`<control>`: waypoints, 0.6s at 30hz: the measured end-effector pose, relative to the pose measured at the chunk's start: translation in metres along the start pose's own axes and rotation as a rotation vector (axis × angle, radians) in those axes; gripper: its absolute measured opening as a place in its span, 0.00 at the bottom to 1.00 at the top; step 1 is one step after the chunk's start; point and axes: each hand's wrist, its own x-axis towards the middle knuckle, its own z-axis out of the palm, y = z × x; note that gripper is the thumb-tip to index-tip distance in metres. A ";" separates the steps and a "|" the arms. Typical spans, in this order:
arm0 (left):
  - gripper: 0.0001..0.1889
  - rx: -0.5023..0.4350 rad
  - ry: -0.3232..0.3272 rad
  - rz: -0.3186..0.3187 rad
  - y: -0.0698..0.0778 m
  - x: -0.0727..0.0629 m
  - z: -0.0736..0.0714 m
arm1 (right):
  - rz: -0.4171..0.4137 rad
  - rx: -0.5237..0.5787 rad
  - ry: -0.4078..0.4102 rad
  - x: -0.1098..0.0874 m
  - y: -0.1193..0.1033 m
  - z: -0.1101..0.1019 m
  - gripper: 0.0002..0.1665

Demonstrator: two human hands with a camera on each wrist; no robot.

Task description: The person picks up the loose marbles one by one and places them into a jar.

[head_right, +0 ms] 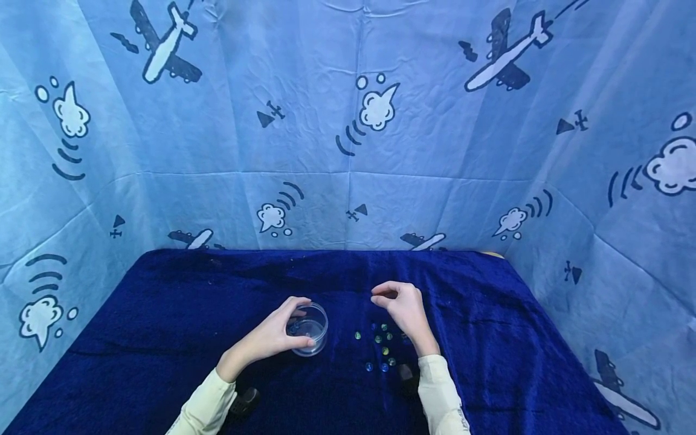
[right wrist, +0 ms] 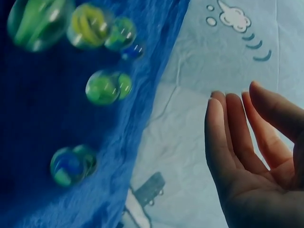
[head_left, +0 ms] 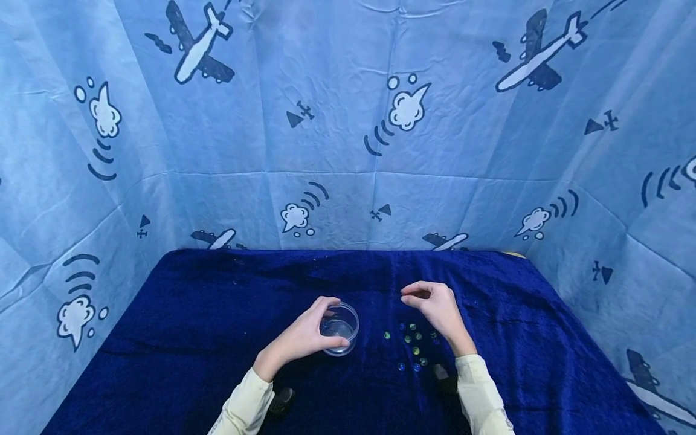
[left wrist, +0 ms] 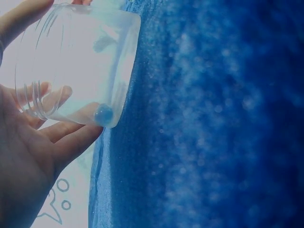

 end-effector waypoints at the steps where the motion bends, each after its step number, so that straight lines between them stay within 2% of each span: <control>1: 0.44 0.000 0.000 0.001 0.000 0.000 0.000 | 0.002 -0.008 -0.008 0.000 0.002 -0.002 0.08; 10: 0.45 -0.010 -0.004 -0.005 0.000 0.000 0.000 | 0.057 -0.041 -0.135 0.000 0.019 -0.013 0.07; 18: 0.44 0.014 -0.001 -0.003 0.000 0.001 0.000 | 0.048 -0.035 -0.210 0.000 0.027 -0.013 0.05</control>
